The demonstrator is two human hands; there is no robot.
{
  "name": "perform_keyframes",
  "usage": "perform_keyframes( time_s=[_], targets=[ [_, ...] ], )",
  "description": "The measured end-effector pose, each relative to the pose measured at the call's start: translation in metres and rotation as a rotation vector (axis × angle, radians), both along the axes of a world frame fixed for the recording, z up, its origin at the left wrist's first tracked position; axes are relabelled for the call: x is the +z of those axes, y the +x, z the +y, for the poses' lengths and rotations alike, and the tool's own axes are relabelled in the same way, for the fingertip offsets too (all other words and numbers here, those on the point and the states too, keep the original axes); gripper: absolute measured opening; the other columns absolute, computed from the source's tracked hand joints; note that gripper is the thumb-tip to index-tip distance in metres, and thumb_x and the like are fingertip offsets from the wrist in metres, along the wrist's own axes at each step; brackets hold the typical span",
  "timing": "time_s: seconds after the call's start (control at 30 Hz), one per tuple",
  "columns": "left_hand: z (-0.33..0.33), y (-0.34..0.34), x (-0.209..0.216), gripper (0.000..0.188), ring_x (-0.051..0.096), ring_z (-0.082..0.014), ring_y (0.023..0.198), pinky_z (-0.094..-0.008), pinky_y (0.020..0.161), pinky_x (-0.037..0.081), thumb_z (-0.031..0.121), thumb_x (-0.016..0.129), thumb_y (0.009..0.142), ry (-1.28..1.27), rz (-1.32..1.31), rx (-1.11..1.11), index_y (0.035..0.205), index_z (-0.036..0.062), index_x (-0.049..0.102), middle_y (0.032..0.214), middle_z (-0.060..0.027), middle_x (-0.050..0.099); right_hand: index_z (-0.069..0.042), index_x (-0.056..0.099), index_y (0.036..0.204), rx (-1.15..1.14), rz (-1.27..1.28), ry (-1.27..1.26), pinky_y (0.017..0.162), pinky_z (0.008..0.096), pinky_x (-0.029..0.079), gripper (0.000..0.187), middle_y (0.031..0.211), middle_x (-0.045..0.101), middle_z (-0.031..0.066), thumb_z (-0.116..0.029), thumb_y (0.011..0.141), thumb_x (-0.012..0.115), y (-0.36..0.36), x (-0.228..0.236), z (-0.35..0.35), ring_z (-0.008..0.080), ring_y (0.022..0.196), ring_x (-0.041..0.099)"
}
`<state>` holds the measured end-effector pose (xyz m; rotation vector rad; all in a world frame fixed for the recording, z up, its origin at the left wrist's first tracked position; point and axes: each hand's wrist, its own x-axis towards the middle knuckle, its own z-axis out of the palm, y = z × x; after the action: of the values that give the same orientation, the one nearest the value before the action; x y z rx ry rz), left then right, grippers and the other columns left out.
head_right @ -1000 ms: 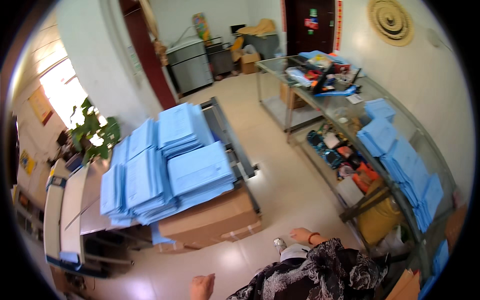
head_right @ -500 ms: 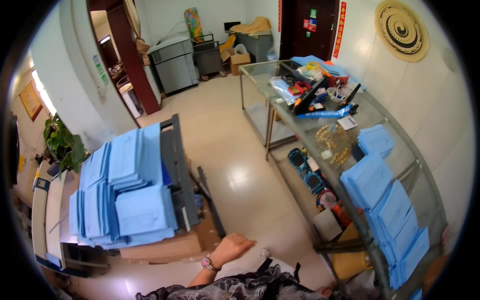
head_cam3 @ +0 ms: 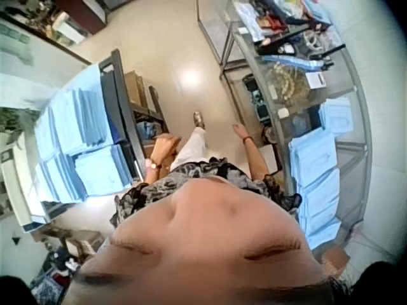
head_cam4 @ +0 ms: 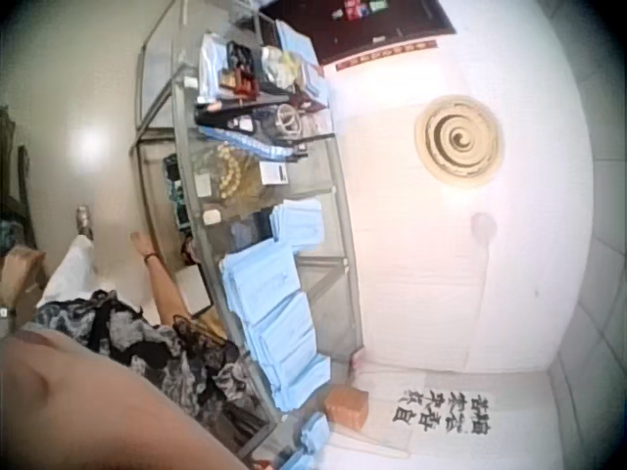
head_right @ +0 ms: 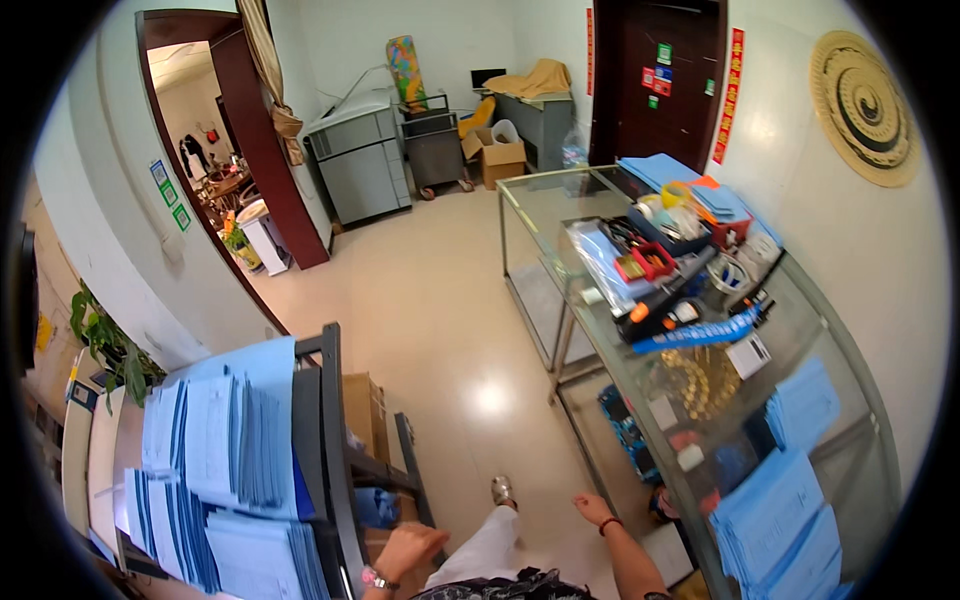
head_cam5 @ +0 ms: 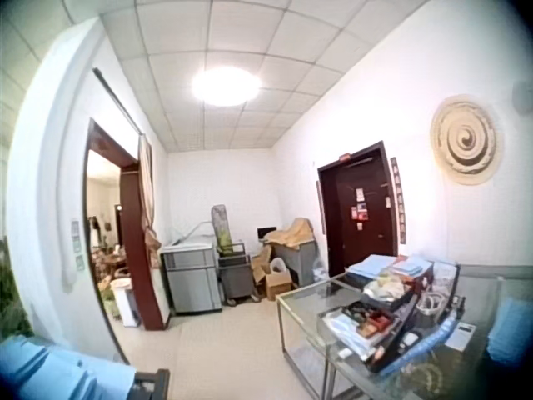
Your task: The person assembles a flat-packed cardboard box by folding the flaps and securing them with white plastic ties. They then place the completed box on a stack of similar boxes and walk to a nearby desk.
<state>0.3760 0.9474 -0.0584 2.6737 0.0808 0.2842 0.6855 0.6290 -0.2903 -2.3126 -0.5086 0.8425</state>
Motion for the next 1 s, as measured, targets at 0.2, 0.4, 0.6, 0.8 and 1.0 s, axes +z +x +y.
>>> perform_keyframes(
  time_s=[0.2, 0.4, 0.6, 0.8, 1.0],
  targets=[
    [0.097, 0.16, 0.01, 0.011, 0.067, -0.0283, 0.068, -0.0398, 0.061, 0.053, 0.021, 0.062, 0.089, 0.084, -0.058, -0.042, 0.086, 0.0116, 0.068, 0.074, -0.0073, 0.068, -0.004, 0.071, 0.11, -0.07, 0.353, -0.351, 0.077, 0.0427, 0.053, 0.041, 0.101, 0.072, 0.0131, -0.04, 0.098, 0.056, 0.133, -0.065, -0.026, 0.0243, 0.088, 0.067],
    [0.218, 0.318, 0.065, 0.017, 0.067, -0.0219, 0.08, -0.0358, 0.082, 0.055, 0.018, 0.063, 0.089, 0.087, -0.327, -0.117, 0.103, 0.0095, 0.068, 0.081, -0.0062, 0.066, -0.004, 0.071, 0.109, -0.156, 0.496, -0.578, 0.08, 0.0443, 0.053, 0.04, 0.103, 0.072, 0.0157, -0.038, 0.097, 0.054, 0.203, -0.021, 0.073, 0.0276, 0.093, 0.067],
    [0.337, 0.421, 0.062, 0.024, 0.068, -0.0228, 0.09, -0.0366, 0.095, 0.052, 0.014, 0.06, 0.089, 0.134, -0.169, -0.183, 0.11, 0.0063, 0.066, 0.087, -0.0068, 0.066, -0.003, 0.072, 0.107, -0.069, 0.494, -0.609, 0.084, 0.0459, 0.053, 0.04, 0.105, 0.071, 0.0184, -0.036, 0.095, 0.053, 0.335, -0.006, 0.249, 0.031, 0.098, 0.066],
    [0.458, 0.406, -0.02, 0.03, 0.068, -0.0271, 0.1, -0.0419, 0.09, 0.049, 0.028, 0.066, 0.086, 0.14, 0.321, 0.45, 0.112, 0.0147, 0.068, 0.097, -0.0054, 0.07, -0.002, 0.072, 0.105, 0.213, 0.365, -0.689, 0.087, 0.0475, 0.052, 0.04, 0.108, 0.071, 0.021, -0.034, 0.094, 0.052, 0.502, -0.008, 0.461, 0.0343, 0.103, 0.066],
    [0.584, 0.365, 0.001, 0.047, 0.069, -0.0346, 0.096, -0.0459, 0.086, 0.054, 0.047, 0.066, 0.088, -0.259, 0.398, 0.958, 0.114, 0.0082, 0.067, 0.101, -0.0191, 0.071, -0.001, 0.073, 0.104, 0.663, -0.159, -0.688, 0.09, 0.0491, 0.052, 0.04, 0.11, 0.07, 0.0237, -0.031, 0.092, 0.05, 0.661, 0.004, 0.771, 0.0377, 0.108, 0.065]
  ],
)
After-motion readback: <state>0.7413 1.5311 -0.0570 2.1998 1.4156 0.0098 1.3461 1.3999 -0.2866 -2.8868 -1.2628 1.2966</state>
